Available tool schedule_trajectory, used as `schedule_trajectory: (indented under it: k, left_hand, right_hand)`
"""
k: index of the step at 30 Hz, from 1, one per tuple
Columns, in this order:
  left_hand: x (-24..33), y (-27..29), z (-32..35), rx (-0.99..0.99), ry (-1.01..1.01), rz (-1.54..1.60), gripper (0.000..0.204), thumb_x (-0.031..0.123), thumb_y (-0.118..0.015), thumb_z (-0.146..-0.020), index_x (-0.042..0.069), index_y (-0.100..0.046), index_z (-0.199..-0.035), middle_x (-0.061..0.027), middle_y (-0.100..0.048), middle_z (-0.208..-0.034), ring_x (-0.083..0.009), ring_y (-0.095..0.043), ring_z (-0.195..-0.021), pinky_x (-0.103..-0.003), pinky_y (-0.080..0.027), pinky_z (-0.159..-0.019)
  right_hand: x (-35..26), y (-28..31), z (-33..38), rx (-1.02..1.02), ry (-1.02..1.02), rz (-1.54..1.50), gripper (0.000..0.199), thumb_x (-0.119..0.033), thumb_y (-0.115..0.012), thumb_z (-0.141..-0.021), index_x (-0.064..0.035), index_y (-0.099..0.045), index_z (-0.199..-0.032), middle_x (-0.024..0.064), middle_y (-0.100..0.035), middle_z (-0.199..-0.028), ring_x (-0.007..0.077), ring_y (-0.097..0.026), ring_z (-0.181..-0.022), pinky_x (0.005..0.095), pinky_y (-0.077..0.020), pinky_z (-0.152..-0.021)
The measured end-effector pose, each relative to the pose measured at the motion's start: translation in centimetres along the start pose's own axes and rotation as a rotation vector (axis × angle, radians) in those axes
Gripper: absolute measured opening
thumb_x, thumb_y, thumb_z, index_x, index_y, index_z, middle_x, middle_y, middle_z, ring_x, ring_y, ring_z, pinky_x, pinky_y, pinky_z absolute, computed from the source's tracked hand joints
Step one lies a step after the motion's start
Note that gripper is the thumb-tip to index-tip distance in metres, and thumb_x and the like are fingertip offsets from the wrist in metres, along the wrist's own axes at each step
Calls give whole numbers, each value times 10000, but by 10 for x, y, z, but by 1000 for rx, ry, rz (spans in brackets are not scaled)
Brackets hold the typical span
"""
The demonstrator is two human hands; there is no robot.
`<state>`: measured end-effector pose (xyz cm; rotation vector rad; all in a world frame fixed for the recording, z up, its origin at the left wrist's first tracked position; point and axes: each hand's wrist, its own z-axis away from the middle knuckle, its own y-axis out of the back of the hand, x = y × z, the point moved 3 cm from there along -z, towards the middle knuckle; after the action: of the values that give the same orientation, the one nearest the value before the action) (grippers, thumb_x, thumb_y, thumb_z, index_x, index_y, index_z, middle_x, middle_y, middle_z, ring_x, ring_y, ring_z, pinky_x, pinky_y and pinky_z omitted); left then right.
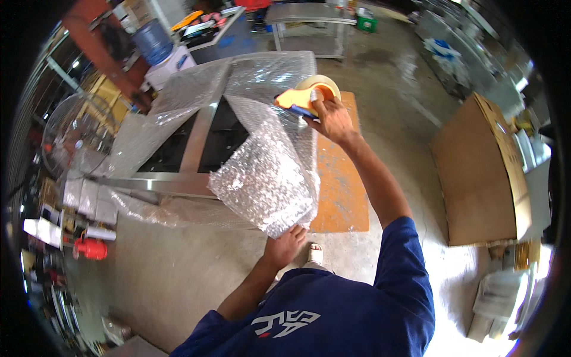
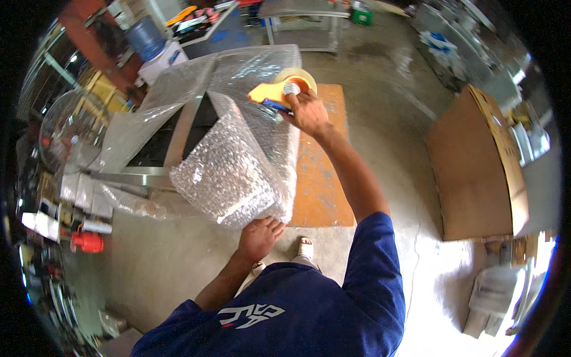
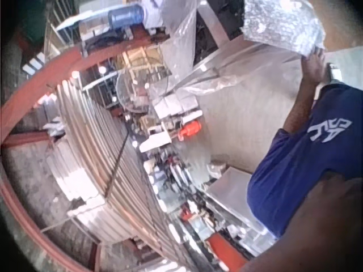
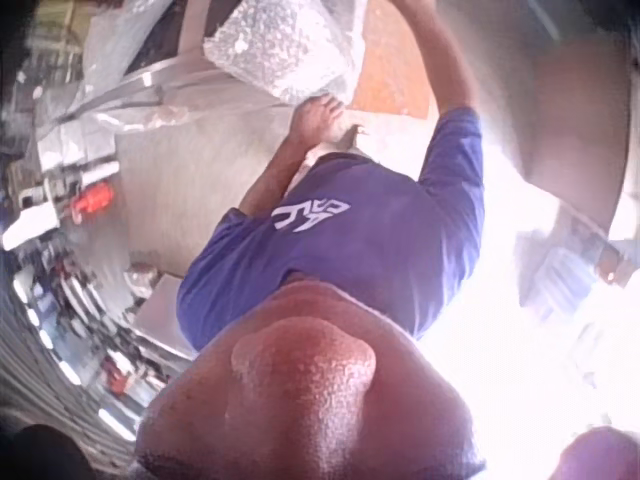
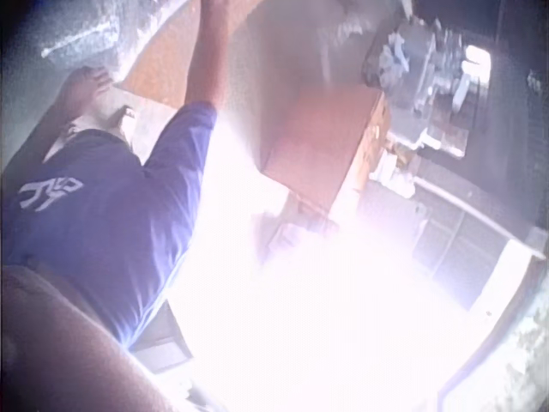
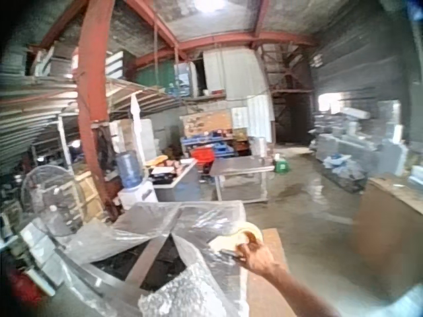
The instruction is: The person wraps a stainless steel gas stove with bubble wrap and secures it with packing tape. They also cut a piece of cardboard and place it under the wrapped stove.
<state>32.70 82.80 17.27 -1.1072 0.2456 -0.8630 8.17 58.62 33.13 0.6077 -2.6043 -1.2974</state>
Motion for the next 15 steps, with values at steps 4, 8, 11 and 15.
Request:
schedule_trajectory:
  k: [4,8,11,15]
  left_hand:
    - [18,8,-3,-83,116,-39,506,255,-547,-935,-60,-474,-1325,-200,-454,-1472,-373,-236,-1498,-503,-155,-1237]
    - [27,3,-3,-212,217,-108,371,286,-571,-920,-28,-574,-1118,-181,-575,-1283,-367,-391,-1384,-507,-258,-1200]
    - [39,14,-2,-272,286,-145,359,289,-578,-923,-20,-523,-1096,-165,-550,-1230,-343,-458,-1295,-518,-274,-1193]
    - [42,0,-5,-167,356,-182,470,344,-537,-958,-86,-429,-1117,-241,-455,-1266,-396,-361,-1357,-543,-165,-1242]
  right_hand:
    - [-31,63,88,207,-2,106,417,-307,-805,-805,-70,-565,-1051,71,-683,-926,252,-670,-895,396,-466,-887]
    - [-70,126,175,252,-139,312,467,-277,-836,-731,-59,-563,-1041,86,-684,-1027,252,-671,-977,416,-467,-918]
    - [-120,156,219,279,-173,399,482,-258,-851,-727,-39,-572,-1054,98,-701,-995,277,-684,-961,404,-467,-953]
    - [-177,160,299,141,-413,302,447,-233,-856,-751,-53,-538,-1008,88,-720,-970,290,-698,-949,416,-503,-900]
